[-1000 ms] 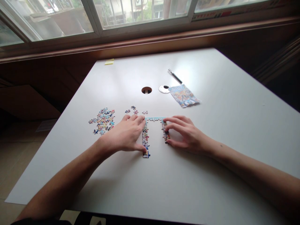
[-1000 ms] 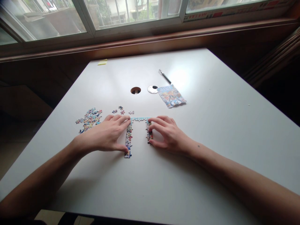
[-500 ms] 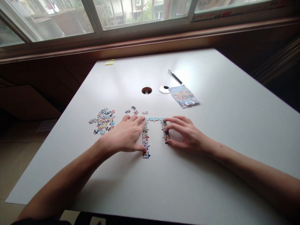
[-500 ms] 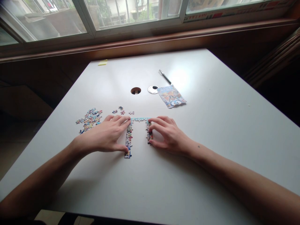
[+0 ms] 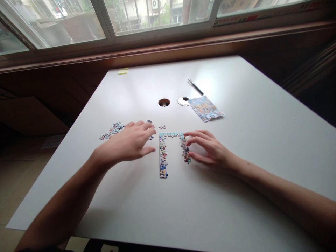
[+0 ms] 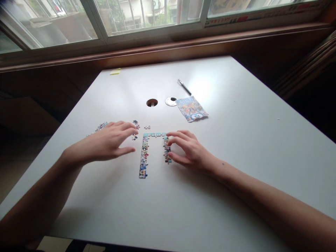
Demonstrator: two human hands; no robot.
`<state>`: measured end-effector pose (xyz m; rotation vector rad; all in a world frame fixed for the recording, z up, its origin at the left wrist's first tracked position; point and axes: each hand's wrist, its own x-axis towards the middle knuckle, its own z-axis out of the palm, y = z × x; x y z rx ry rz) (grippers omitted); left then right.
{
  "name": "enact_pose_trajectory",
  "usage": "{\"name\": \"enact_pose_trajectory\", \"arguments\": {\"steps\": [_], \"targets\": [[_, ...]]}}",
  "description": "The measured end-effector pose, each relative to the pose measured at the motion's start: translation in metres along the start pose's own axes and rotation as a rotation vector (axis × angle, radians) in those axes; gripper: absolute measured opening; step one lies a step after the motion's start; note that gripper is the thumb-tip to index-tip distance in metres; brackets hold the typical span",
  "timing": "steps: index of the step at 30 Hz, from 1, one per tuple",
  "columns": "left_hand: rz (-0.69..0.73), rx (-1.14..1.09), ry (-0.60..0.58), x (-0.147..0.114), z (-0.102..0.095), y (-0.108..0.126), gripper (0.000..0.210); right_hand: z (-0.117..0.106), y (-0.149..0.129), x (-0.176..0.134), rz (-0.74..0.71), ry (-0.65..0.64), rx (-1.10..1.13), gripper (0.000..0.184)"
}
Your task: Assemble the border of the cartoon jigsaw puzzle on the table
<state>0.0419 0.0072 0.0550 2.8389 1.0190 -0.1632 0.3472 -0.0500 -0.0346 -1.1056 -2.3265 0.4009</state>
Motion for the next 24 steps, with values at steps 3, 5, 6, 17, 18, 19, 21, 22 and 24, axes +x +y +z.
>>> {"name": "enact_pose_trajectory", "arguments": {"steps": [3,5,6,17,18,19,21,22,24], "targets": [[-0.119,-0.015,0.074,-0.001,-0.005,-0.028,0.022,-0.001,-0.001,0.002,0.021,0.028,0.033,0.013],[-0.205,0.009,0.141,0.001,-0.003,-0.045,0.020,-0.002,-0.003,0.003,0.029,0.041,0.041,0.012],[-0.235,0.015,0.172,0.002,-0.001,-0.051,0.018,-0.002,-0.003,0.003,0.032,0.045,0.043,0.012],[-0.190,-0.045,0.228,0.018,0.032,-0.066,0.026,0.000,-0.002,0.000,0.077,0.054,0.027,0.014],[-0.186,-0.049,0.226,0.019,0.033,-0.066,0.028,0.000,-0.002,0.000,0.078,0.055,0.027,0.014],[-0.182,-0.053,0.226,0.020,0.034,-0.065,0.029,-0.001,-0.003,0.000,0.078,0.055,0.028,0.014],[-0.172,-0.063,0.223,0.021,0.034,-0.065,0.029,-0.001,-0.003,0.000,0.079,0.056,0.030,0.014],[-0.168,-0.070,0.223,0.021,0.035,-0.065,0.029,-0.001,-0.003,0.000,0.078,0.054,0.033,0.014],[-0.165,-0.088,0.227,0.021,0.035,-0.064,0.029,-0.001,-0.003,0.000,0.078,0.049,0.037,0.014]]}}
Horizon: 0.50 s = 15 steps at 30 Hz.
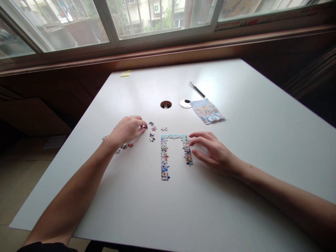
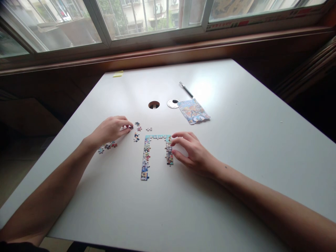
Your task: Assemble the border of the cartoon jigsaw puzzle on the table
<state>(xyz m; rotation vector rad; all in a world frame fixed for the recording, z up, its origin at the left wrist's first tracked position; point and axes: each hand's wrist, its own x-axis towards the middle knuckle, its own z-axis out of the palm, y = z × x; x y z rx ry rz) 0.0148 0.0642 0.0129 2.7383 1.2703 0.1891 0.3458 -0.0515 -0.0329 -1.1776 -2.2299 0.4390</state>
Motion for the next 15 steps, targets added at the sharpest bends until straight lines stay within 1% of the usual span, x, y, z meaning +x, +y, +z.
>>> {"name": "enact_pose_trajectory", "arguments": {"steps": [8,15], "targets": [[0.012,-0.022,-0.008,-0.0003,0.0024,-0.0031,0.025,-0.0005,0.0010,-0.0009,-0.003,-0.002,0.002,0.014],[-0.006,-0.032,-0.021,0.0002,0.0016,-0.0038,0.025,-0.0005,0.0006,-0.0005,-0.008,0.001,0.003,0.014]]}}
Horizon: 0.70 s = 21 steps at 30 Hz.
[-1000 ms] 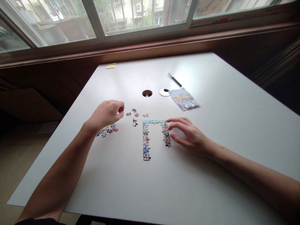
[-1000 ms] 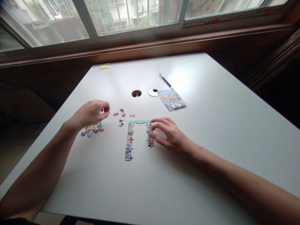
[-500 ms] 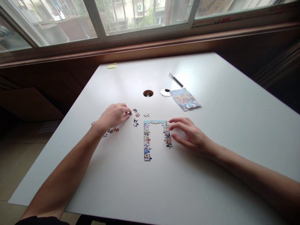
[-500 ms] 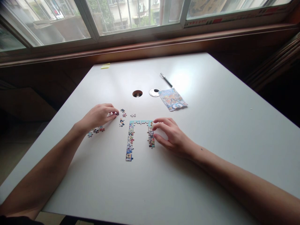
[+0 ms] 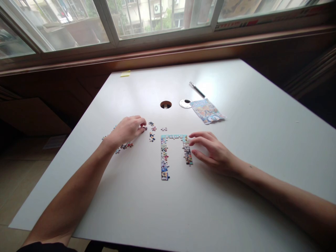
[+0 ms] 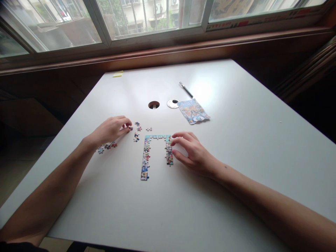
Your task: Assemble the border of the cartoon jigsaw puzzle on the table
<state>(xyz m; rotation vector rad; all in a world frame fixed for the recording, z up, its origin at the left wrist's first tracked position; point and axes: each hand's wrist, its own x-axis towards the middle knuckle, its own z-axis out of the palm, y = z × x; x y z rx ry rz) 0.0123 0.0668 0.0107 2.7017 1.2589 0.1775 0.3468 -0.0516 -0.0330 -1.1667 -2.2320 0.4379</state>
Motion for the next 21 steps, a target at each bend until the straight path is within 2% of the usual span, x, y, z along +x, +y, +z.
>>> {"name": "enact_pose_trajectory", "arguments": {"steps": [15,21], "targets": [[0.002,-0.015,-0.012,0.0009,0.0022,-0.0024,0.019,0.0004,0.0006,-0.0001,0.005,-0.004,0.008,0.016],[-0.013,-0.095,-0.016,-0.0002,0.0009,0.0002,0.022,0.0003,-0.0001,0.0004,0.003,0.019,0.007,0.016]]}}
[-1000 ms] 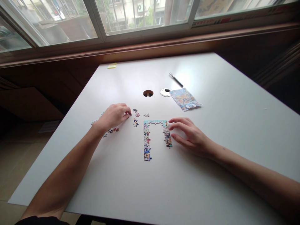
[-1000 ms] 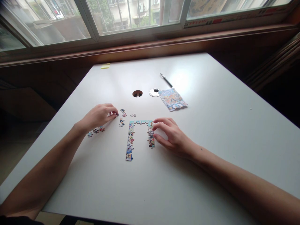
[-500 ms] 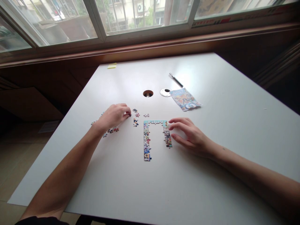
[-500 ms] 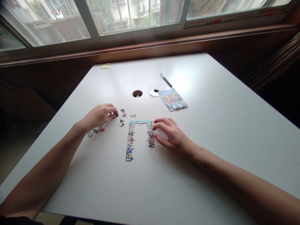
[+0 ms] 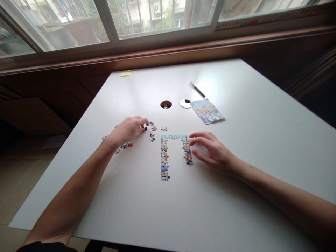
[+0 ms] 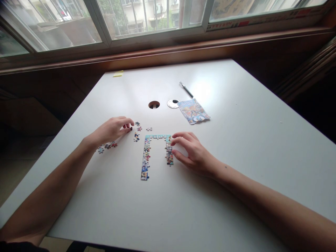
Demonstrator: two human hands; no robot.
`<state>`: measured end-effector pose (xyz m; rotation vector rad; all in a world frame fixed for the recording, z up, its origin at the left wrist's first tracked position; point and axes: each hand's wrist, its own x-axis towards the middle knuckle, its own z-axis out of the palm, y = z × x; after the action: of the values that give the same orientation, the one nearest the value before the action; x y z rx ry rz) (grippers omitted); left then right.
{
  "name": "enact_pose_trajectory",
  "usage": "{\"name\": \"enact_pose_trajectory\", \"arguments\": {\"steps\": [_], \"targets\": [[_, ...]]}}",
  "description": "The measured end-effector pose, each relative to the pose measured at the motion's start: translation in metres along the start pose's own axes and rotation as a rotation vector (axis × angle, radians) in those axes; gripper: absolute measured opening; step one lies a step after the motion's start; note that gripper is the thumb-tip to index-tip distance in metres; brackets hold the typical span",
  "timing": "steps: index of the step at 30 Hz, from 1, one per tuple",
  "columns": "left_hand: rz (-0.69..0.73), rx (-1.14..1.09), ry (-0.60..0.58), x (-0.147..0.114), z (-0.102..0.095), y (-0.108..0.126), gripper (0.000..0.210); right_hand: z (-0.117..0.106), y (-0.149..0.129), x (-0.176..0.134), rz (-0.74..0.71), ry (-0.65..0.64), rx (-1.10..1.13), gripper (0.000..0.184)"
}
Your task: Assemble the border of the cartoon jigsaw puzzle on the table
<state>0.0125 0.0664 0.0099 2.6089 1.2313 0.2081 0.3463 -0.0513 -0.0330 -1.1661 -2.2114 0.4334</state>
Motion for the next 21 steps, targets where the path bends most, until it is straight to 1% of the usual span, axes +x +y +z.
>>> {"name": "enact_pose_trajectory", "arguments": {"steps": [9,21], "targets": [[0.026,-0.024,0.006,-0.0013,-0.0023,0.0008,0.028,0.0005,0.0012,-0.0003,-0.003,-0.017,-0.001,0.015],[0.052,-0.050,-0.006,-0.0013,-0.0025,0.0012,0.026,0.0008,0.0007,-0.0003,0.000,-0.016,0.001,0.016]]}}
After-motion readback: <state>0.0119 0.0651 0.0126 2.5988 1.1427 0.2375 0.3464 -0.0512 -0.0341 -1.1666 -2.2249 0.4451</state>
